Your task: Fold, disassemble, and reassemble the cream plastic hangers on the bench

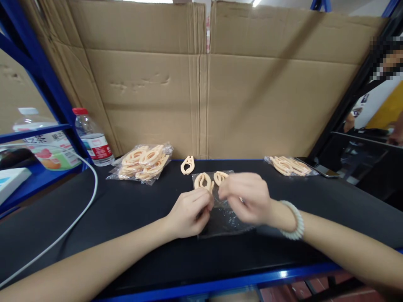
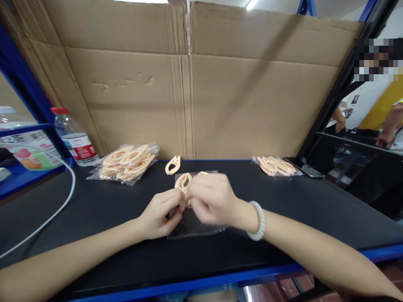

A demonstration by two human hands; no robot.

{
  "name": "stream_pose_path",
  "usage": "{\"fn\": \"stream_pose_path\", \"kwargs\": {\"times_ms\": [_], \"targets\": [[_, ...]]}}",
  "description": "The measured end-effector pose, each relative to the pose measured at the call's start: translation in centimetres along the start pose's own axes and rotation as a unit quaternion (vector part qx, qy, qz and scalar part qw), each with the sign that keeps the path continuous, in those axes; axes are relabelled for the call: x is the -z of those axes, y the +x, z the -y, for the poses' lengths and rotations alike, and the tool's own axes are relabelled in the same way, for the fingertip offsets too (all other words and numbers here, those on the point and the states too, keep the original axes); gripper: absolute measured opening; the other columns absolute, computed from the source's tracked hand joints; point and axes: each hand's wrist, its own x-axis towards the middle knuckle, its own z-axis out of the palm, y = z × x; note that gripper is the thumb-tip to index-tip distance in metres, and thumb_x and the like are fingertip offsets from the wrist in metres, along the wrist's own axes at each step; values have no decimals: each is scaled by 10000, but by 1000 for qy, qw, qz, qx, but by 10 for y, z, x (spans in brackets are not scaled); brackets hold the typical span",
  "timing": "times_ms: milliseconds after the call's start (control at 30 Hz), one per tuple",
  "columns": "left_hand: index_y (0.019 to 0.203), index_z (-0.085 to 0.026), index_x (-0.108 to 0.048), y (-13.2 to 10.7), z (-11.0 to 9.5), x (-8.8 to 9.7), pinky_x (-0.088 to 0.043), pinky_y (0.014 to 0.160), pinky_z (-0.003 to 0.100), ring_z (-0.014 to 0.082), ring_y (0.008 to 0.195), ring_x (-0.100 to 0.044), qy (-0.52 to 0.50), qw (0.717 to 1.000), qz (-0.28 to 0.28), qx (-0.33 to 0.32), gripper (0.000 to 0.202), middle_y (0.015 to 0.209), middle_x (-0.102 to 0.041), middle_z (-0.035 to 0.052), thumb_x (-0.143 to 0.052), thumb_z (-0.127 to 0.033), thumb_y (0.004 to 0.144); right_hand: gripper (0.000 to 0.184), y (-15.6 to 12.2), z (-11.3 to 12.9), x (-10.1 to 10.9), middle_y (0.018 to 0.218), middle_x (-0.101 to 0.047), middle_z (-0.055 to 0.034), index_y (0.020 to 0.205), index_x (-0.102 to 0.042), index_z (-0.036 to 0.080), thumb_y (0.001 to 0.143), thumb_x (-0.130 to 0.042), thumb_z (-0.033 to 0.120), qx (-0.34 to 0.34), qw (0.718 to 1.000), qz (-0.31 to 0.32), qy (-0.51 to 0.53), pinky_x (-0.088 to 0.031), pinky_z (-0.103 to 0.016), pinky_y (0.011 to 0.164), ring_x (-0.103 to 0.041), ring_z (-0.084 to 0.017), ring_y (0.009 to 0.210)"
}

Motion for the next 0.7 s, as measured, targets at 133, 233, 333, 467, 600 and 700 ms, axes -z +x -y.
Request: {"fn": "stream_pose_path", "kwargs": {"times_ms": [133, 233, 333, 467, 600, 700], "targets": [[746, -201, -460, 2, -3, 0, -430, 640, 290, 172, 692, -482, 43, 999, 31, -2, 138, 736, -545, 33, -433, -68, 772, 204, 16, -54, -23, 834, -664, -41, 1057, -559, 139, 904, -427, 106, -141, 987, 67, -27, -492, -244, 647, -615, -132, 721], [713, -210, -416, 3, -5, 1, -398, 608, 291, 180, 679, -441, 63, 997, 35, -5, 138, 711, -496, 26, -443, -83, 759, 244, 23, -99, -46, 1007, -657, -105, 1109, -562, 126, 947, -383, 96, -94, 964, 210, -132, -482, -303, 825, -597, -177, 941], [694, -219, -379, 2, -5, 1, -362, 572, 291, 180, 649, -408, 74, 997, 31, -21, 154, 682, -456, 17, -442, -84, 735, 268, 32, -133, -71, 1042, -658, -118, 1084, -603, 130, 912, -420, 38, -40, 947, 280, -151, -457, -327, 846, -558, -208, 993], [685, -226, -350, 1, -5, 2, -346, 549, 306, 184, 613, -385, 83, 994, 32, -65, 164, 648, -436, 18, -440, -90, 701, 292, 45, -157, -109, 1159, -635, -134, 1163, -582, 135, 926, -432, 53, 15, 920, 350, -174, -437, -327, 793, -519, -225, 1022], [680, -230, -311, -1, -4, 1, -330, 520, 316, 183, 584, -372, 93, 991, 25, -90, 181, 623, -427, 16, -430, -93, 685, 294, 53, -168, -142, 1196, -626, -136, 1226, -552, 145, 956, -439, 129, 42, 902, 385, -188, -409, -334, 793, -505, -239, 1049], [680, -229, -300, -2, -3, 0, -312, 501, 318, 179, 567, -357, 98, 990, 15, -103, 187, 615, -426, 14, -432, -97, 687, 266, 54, -173, -152, 1099, -658, -139, 1175, -583, 123, 944, -452, 116, 45, 896, 397, -193, -392, -345, 814, -503, -251, 1060]]}}
